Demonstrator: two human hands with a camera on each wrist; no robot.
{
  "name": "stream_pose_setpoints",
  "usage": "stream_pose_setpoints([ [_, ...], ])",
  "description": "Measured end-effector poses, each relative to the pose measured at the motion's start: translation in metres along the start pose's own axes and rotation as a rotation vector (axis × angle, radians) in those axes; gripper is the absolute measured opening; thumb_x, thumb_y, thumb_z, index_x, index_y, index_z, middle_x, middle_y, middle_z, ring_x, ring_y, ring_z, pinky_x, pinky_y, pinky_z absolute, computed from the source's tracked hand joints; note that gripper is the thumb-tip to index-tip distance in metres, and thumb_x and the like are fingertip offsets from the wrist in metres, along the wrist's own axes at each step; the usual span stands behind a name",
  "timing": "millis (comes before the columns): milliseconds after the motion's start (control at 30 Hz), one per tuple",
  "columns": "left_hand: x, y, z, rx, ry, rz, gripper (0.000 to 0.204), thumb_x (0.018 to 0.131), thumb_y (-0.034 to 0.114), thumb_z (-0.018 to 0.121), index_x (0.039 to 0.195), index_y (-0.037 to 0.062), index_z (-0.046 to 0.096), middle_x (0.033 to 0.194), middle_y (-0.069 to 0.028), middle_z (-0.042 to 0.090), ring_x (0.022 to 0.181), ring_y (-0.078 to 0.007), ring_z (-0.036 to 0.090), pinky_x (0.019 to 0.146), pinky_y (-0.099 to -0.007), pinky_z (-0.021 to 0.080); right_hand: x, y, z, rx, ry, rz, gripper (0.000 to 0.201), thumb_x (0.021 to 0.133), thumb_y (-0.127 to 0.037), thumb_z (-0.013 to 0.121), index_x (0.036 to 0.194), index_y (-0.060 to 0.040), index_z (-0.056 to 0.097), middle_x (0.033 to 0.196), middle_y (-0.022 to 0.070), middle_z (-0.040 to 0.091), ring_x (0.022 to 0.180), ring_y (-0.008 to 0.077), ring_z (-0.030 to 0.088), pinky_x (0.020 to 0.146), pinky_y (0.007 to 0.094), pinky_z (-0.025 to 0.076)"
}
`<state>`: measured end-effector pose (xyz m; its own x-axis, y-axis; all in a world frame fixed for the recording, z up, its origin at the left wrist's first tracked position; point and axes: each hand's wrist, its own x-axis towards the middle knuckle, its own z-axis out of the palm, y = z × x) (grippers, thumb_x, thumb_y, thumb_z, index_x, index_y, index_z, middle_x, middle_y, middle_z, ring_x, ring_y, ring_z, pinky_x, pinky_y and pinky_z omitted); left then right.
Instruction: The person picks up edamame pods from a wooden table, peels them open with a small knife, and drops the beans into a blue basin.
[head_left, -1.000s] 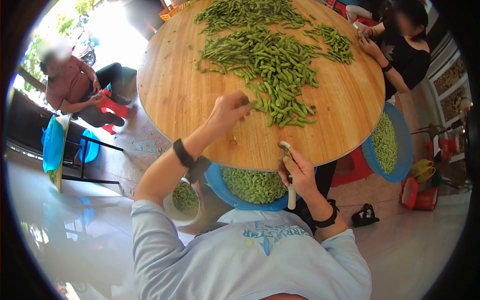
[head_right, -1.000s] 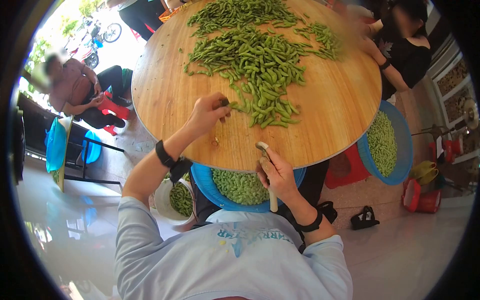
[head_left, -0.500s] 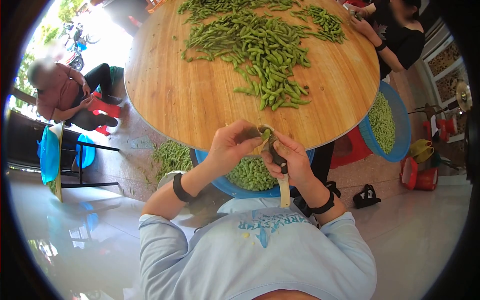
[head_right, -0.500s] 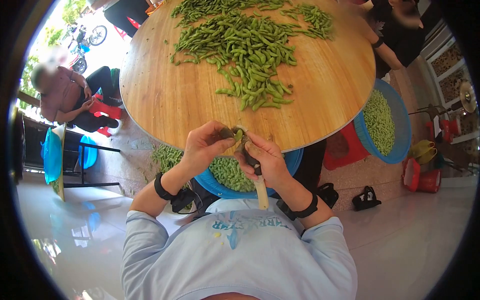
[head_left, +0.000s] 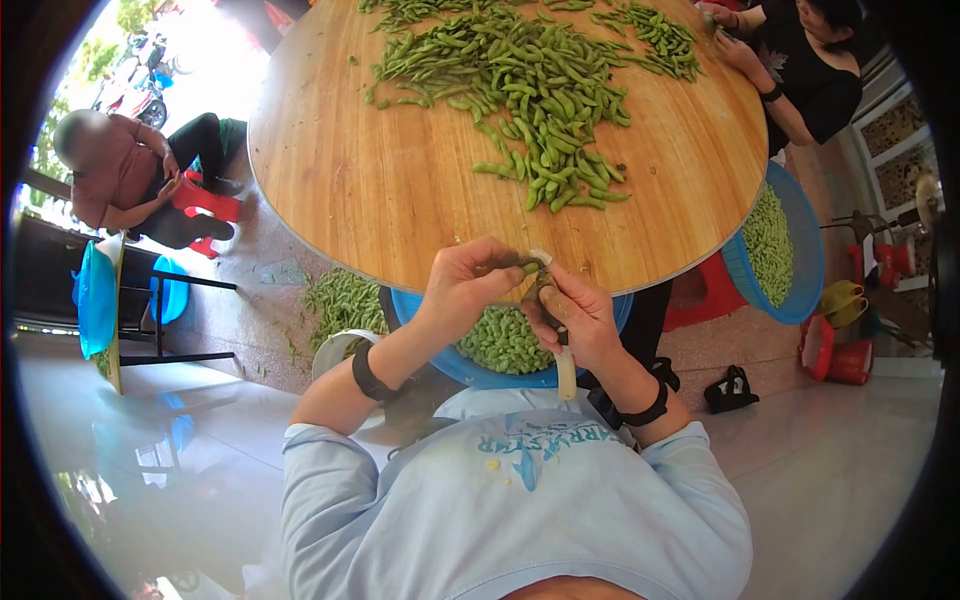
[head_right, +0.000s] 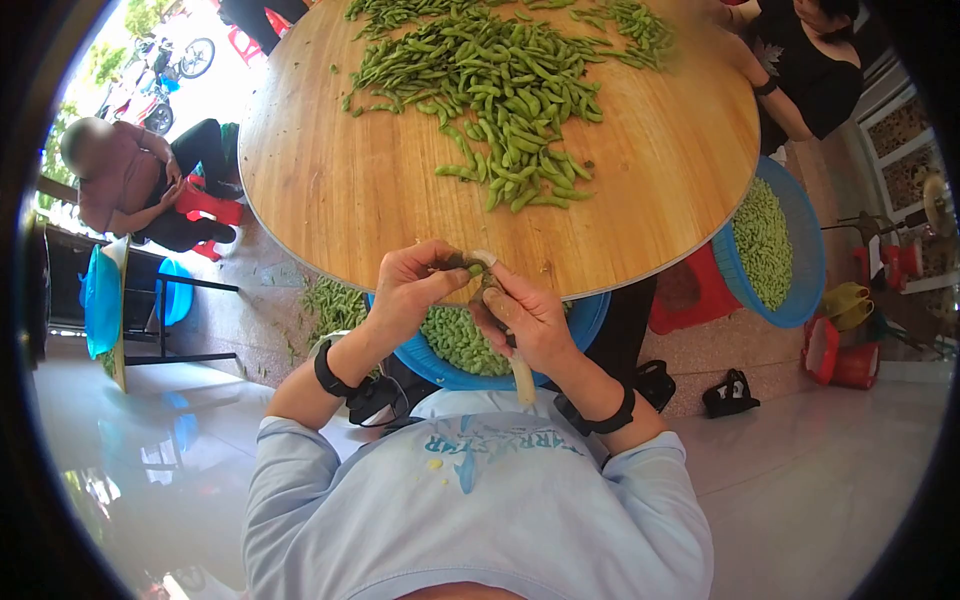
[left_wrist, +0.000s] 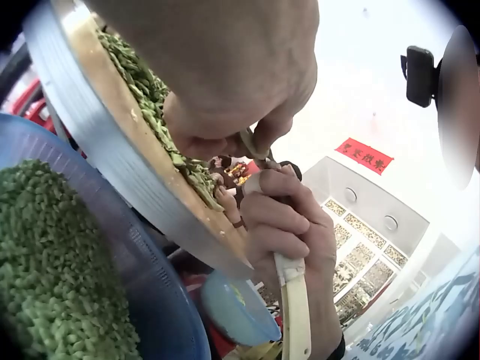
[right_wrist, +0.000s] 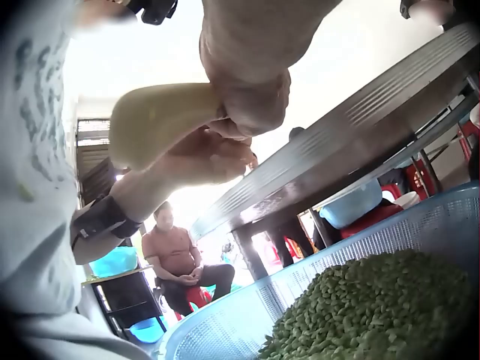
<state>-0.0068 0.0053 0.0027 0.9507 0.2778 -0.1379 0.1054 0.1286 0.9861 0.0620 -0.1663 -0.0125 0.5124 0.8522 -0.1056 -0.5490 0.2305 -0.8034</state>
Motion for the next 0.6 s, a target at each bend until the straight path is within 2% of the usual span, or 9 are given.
stream_pose_setpoints([
  [100, -0.001, -0.003, -0.002, -0.052, 0.026, -0.001, 0.012, 0.080, 0.003, 0.064, 0.091, -0.0036, 0.065, 0.078, -0.0029, 0.063, 0.070, -0.0062, 0.053, 0.060, -0.0219, 0.042, 0.001, 0.004, 0.000, -0.115, 0.038, -0.039, 0.036, 0.098, -0.012, 0.042, 0.132, -0.0006, 0.045, 0.073, 0.0043, 0.054, 0.049, 0.0062, 0.043, 0.042, 0.0187, 0.035],
  [167, 0.005, -0.010, -0.008, -0.303, -0.080, -0.155, 0.011, 0.081, 0.003, 0.063, 0.089, -0.0038, 0.064, 0.076, -0.0051, 0.061, 0.061, -0.0086, 0.051, 0.051, -0.0228, 0.038, 0.002, 0.004, 0.002, -0.230, 0.070, -0.115, 0.033, 0.096, -0.009, 0.043, 0.127, 0.0004, 0.049, 0.073, 0.0042, 0.055, 0.048, 0.0064, 0.043, 0.041, 0.0185, 0.035],
  [200, 0.006, -0.008, -0.009, -0.304, -0.080, -0.154, 0.011, 0.081, 0.003, 0.063, 0.089, -0.0038, 0.064, 0.076, -0.0051, 0.061, 0.061, -0.0086, 0.051, 0.051, -0.0228, 0.038, 0.002, 0.002, 0.002, -0.231, 0.070, -0.115, 0.033, 0.096, -0.009, 0.043, 0.127, 0.0004, 0.049, 0.073, 0.0042, 0.055, 0.048, 0.0064, 0.043, 0.041, 0.0185, 0.035],
  [267, 0.007, -0.002, -0.009, -0.683, -0.246, -0.322, 0.012, 0.081, 0.003, 0.062, 0.091, -0.0040, 0.063, 0.075, -0.0073, 0.060, 0.054, -0.0113, 0.048, 0.046, -0.0233, 0.034, 0.000, -0.005, 0.000, -0.002, -0.028, 0.000, 0.030, 0.095, -0.008, 0.047, 0.124, 0.0006, 0.051, 0.075, 0.0063, 0.056, 0.049, 0.0069, 0.044, 0.040, 0.0184, 0.035],
  [400, 0.007, -0.014, -0.011, -0.897, -0.359, -0.417, 0.014, 0.082, 0.002, 0.062, 0.094, -0.0035, 0.061, 0.078, -0.0094, 0.061, 0.055, -0.0130, 0.051, 0.046, -0.0229, 0.037, -0.001, -0.007, -0.009, 0.255, -0.116, 0.096, 0.028, 0.094, -0.010, 0.050, 0.120, 0.0003, 0.053, 0.077, 0.0089, 0.057, 0.049, 0.0074, 0.045, 0.040, 0.0186, 0.036],
  [467, 0.008, -0.015, -0.011, -0.538, -0.272, -0.298, 0.012, 0.086, 0.005, 0.060, 0.095, -0.0035, 0.060, 0.079, -0.0069, 0.061, 0.062, -0.0137, 0.055, 0.050, -0.0260, 0.041, -0.002, -0.008, -0.008, 0.274, -0.014, 0.108, 0.027, 0.094, -0.013, 0.052, 0.118, -0.0008, 0.054, 0.081, 0.0113, 0.058, 0.051, 0.0083, 0.046, 0.039, 0.0191, 0.037],
  [500, 0.007, -0.014, -0.009, -0.538, -0.273, -0.297, 0.012, 0.086, 0.005, 0.060, 0.095, -0.0035, 0.060, 0.079, -0.0069, 0.061, 0.062, -0.0137, 0.055, 0.050, -0.0260, 0.041, -0.002, -0.007, -0.010, 0.273, -0.014, 0.107, 0.027, 0.094, -0.013, 0.052, 0.118, -0.0008, 0.054, 0.081, 0.0113, 0.058, 0.051, 0.0083, 0.046, 0.039, 0.0191, 0.037],
  [567, 0.002, -0.008, -0.002, 0.144, -0.068, 0.197, 0.017, 0.080, 0.004, 0.067, 0.092, -0.0022, 0.058, 0.078, -0.0067, 0.058, 0.064, -0.0183, 0.056, 0.053, -0.0306, 0.045, -0.002, -0.005, -0.015, 0.328, 0.034, 0.161, 0.026, 0.094, -0.013, 0.053, 0.117, -0.0020, 0.055, 0.083, 0.0124, 0.059, 0.051, 0.0088, 0.047, 0.038, 0.0190, 0.037],
  [600, 0.001, -0.003, -0.003, 0.145, -0.069, 0.195, 0.017, 0.080, 0.004, 0.067, 0.092, -0.0022, 0.058, 0.078, -0.0067, 0.058, 0.064, -0.0183, 0.056, 0.053, -0.0306, 0.045, -0.003, -0.004, -0.014, 0.331, 0.035, 0.160, 0.026, 0.094, -0.013, 0.053, 0.117, -0.0020, 0.055, 0.083, 0.0124, 0.059, 0.051, 0.0088, 0.047, 0.038, 0.0190, 0.037],
])
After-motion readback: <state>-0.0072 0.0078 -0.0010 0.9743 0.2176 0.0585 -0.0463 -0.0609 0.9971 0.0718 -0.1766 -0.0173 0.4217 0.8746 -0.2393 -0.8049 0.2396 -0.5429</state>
